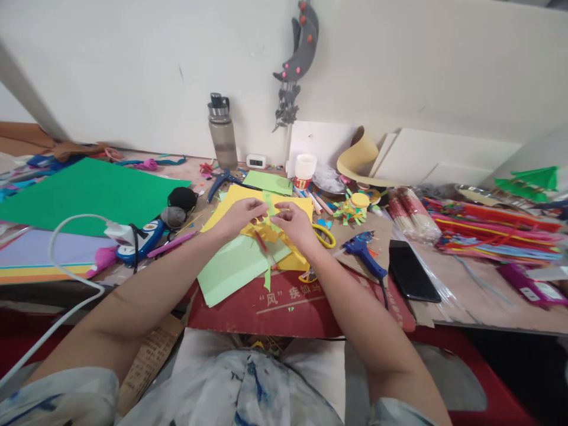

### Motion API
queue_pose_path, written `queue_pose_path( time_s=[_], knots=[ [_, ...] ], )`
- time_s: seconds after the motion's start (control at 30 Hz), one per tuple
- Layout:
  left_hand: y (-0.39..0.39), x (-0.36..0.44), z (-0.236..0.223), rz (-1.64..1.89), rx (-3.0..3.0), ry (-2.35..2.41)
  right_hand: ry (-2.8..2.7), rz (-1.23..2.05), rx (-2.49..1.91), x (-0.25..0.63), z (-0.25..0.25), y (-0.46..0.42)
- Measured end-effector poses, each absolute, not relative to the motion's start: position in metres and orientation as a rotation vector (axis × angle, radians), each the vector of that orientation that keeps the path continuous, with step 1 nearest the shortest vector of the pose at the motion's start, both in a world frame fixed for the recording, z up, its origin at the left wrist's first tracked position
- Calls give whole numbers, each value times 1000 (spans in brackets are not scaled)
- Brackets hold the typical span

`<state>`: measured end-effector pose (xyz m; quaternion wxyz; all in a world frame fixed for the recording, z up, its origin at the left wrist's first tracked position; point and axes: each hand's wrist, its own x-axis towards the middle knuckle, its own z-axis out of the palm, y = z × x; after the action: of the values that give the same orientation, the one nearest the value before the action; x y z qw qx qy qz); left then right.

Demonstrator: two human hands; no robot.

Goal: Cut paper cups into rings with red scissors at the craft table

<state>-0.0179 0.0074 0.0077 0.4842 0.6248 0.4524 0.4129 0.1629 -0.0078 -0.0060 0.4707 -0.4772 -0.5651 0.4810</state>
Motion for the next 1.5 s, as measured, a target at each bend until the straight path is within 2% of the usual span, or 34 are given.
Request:
queue_pose_path(
  time_s=[0.57,0.97,1.5],
  knots=[
    [4,-17,9,1089,1530,1071,-1724,1029,-1224,175,-4,-21],
    [2,-11,6,1117,1262,918,-1580,1110,-1206,173,-6,-22],
    [3,-10,2,1136,1375,869,-1536,1000,-1181,167,1,-30]
  ],
)
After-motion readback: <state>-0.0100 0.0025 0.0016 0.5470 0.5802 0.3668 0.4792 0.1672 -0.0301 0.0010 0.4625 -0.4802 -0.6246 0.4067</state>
